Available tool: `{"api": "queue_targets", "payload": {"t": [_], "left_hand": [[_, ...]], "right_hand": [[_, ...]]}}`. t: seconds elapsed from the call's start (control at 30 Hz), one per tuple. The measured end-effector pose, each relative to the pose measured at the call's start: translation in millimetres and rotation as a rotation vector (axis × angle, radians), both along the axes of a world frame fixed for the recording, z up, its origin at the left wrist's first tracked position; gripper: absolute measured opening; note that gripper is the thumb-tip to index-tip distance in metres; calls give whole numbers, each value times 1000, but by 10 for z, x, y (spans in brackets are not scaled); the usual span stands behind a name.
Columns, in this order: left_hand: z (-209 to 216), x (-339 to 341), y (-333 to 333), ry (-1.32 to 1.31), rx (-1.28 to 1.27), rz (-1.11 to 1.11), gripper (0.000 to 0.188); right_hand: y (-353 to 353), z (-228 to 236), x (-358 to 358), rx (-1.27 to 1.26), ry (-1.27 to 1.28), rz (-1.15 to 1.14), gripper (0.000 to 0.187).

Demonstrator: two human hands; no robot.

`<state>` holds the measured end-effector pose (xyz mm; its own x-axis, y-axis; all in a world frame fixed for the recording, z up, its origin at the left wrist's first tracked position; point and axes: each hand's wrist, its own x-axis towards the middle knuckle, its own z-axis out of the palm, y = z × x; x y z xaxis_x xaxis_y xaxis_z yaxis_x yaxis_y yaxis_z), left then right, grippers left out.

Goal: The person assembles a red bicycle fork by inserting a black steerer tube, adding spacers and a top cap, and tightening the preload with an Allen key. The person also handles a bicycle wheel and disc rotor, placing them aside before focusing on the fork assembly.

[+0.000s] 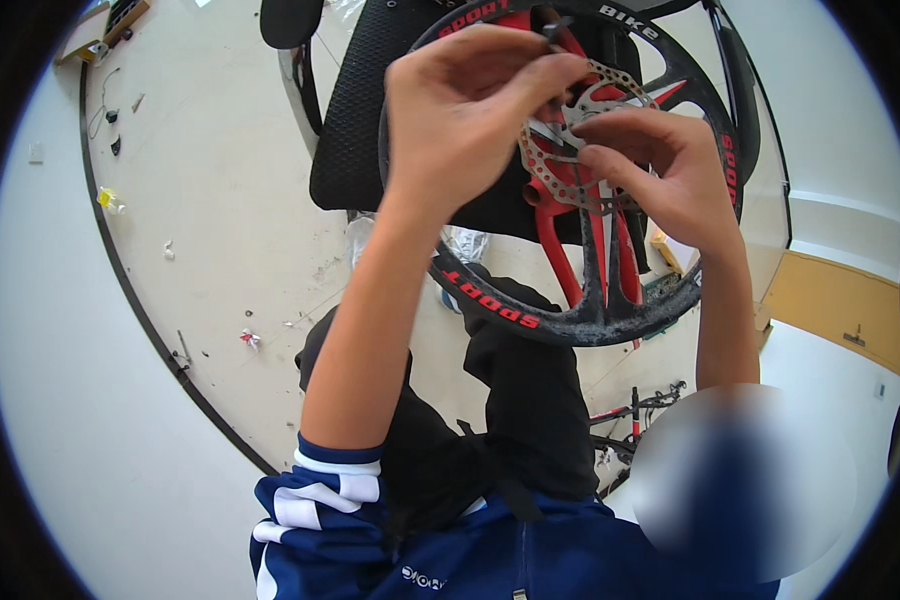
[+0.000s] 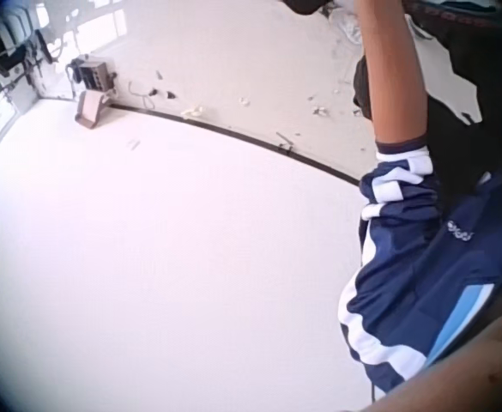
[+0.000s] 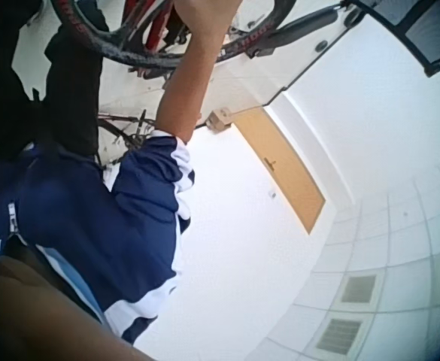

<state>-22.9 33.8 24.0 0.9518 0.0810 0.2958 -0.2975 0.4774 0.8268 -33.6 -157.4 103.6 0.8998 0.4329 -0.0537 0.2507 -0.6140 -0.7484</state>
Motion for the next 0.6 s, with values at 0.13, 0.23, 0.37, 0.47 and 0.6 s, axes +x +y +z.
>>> {"api": "queue_targets", "payload": {"t": [0.13, 0.23, 0.37, 0.47, 0.6], "left_hand": [[-69, 180, -290, -43, 76, 40, 17], [50, 248, -389, 98, -72, -141, 17], [99, 252, -315, 106, -29, -215, 22], [-53, 222, -241, -122, 144, -108, 20], [-114, 123, -175, -128, 205, -160, 21]], "right_hand": [[-53, -34, 117, -40, 39, 8, 20], [-152, -96, 218, -35, -1, 2, 17], [-147, -66, 228, -128, -45, 59, 16], [-206, -95, 225, -202, -143, 71, 17], [-262, -157, 210, -179, -82, 47, 17]]}}
